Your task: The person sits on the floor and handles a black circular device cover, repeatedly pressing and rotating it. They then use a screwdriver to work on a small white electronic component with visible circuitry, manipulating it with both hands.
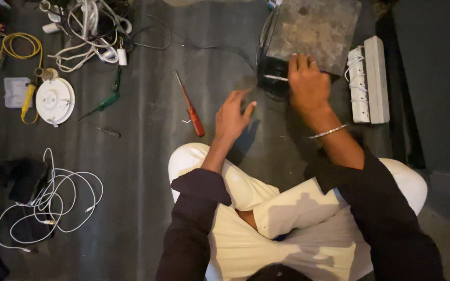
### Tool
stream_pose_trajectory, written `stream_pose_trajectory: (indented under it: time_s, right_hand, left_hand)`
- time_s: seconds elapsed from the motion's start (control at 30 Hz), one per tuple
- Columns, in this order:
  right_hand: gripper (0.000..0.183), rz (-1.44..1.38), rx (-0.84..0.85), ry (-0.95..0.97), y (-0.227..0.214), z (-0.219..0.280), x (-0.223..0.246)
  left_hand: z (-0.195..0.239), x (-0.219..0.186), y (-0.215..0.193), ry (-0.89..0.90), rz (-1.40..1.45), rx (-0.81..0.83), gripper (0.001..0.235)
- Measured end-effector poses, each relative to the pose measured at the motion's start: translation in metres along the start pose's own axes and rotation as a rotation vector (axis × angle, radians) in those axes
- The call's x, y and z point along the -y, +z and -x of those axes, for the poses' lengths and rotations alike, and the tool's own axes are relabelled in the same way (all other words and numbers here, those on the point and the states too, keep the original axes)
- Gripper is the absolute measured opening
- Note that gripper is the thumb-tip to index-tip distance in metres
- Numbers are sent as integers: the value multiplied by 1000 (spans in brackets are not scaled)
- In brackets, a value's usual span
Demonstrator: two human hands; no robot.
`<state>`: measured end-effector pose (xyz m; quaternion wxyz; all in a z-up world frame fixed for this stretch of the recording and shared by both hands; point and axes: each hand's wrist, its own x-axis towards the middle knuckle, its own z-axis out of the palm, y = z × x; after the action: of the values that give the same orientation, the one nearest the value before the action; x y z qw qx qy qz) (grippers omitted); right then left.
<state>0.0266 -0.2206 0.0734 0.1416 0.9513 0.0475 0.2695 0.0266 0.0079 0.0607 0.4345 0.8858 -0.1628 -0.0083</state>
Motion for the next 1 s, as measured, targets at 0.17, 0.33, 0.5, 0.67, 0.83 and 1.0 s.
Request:
stream_pose_trajectory:
  time_s: [0.17, 0.33, 0.5, 0.67, 0.83, 1.0]
  right_hand:
    - [42, -36, 206, 10, -2, -10, 6]
    - [43, -318, 93, -91, -13, -38, -6]
    - [35, -288, 33, -392, -3, -61, -5]
    - [26, -243, 25, -551, 13, -65, -23]
    - [22, -187, 161, -674, 4, -54, -46]
    - [30, -333, 107, -756, -32, -30, -55]
  left_hand:
    - [-5, 0, 1, 4, 14, -49, 37]
    - [-3, 1, 9, 4, 77, -73, 34]
    - [-6, 13, 11, -38, 74, -71, 35]
    - [-7, 32, 14, -56, 121, -116, 33]
    - [-10, 36, 13, -82, 150, -95, 31]
    - [-7, 26, 9, -51, 155, -96, 30]
